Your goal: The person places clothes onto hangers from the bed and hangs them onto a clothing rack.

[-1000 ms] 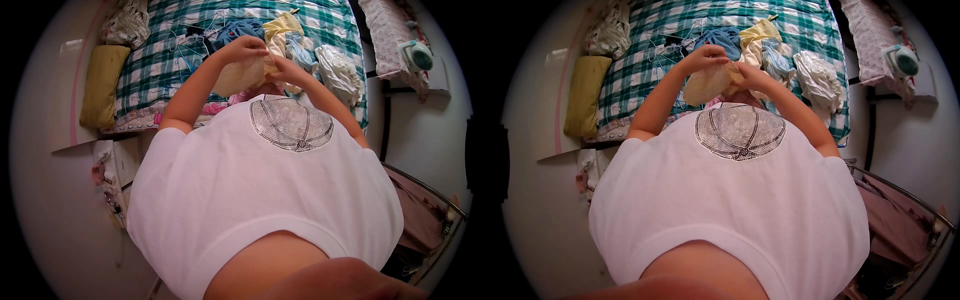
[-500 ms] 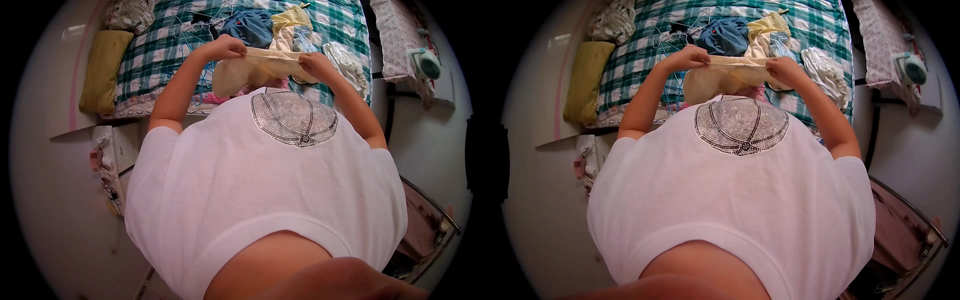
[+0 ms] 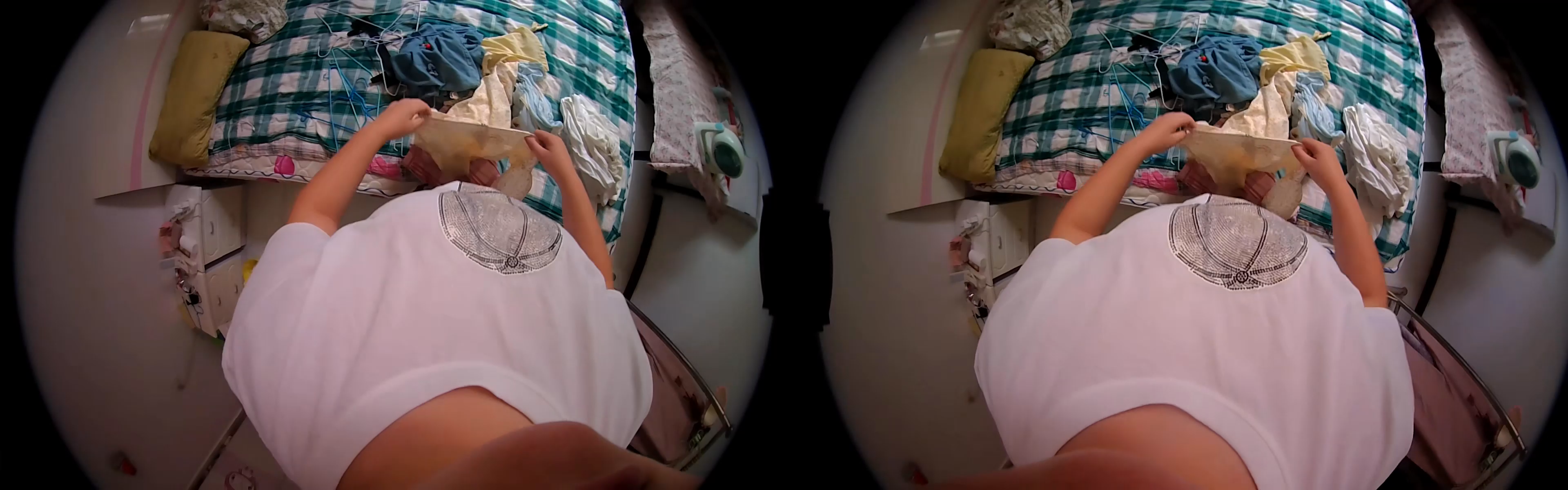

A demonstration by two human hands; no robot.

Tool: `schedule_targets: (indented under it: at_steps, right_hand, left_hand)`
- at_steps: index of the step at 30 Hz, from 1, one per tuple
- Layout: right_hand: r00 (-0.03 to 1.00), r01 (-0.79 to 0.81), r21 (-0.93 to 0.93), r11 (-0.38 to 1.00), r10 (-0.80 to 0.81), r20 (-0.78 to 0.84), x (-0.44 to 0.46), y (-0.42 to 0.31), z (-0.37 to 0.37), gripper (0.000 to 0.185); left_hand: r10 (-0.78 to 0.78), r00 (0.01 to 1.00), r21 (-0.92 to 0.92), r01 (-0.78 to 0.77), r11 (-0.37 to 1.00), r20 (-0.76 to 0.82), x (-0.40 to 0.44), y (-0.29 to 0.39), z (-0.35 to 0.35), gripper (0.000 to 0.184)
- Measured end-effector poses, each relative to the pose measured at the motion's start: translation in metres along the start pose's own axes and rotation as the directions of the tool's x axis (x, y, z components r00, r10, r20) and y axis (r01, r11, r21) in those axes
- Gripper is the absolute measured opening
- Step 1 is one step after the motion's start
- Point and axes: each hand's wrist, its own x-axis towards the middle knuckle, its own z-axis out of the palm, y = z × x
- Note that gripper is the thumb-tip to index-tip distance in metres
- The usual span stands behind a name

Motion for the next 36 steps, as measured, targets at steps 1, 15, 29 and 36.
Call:
schedule_targets:
  at_steps: [1, 15, 29, 36]
  right_hand:
    - [0.998, -0.028, 0.124, 0.992, 0.035, -0.053, 0.004, 0.007, 0.006, 0.03]
    - [0.943, -0.202, 0.567, 0.798, 0.315, -0.107, 0.069, 0.05, 0.095, 0.023]
    - [0.885, -0.392, 0.539, 0.746, 0.465, 0.0, 0.03, 0.056, 0.122, 0.02]
    - [0.841, -0.481, 0.489, 0.728, 0.54, 0.022, 0.007, 0.066, 0.12, 0.019]
  left_hand:
    - [-0.039, 0.999, -0.127, 0.037, 0.991, -0.014, -0.004, -0.006, 0.006, 0.027]
    - [-0.576, 0.813, -0.139, 0.563, 0.814, -0.081, -0.062, -0.176, 0.103, 0.02]
    - [-0.901, 0.393, -0.483, 0.835, 0.265, 0.186, 0.005, -0.201, 0.166, 0.065]
    - [-0.916, 0.261, -0.661, 0.75, -0.006, 0.304, 0.007, -0.246, 0.211, 0.065]
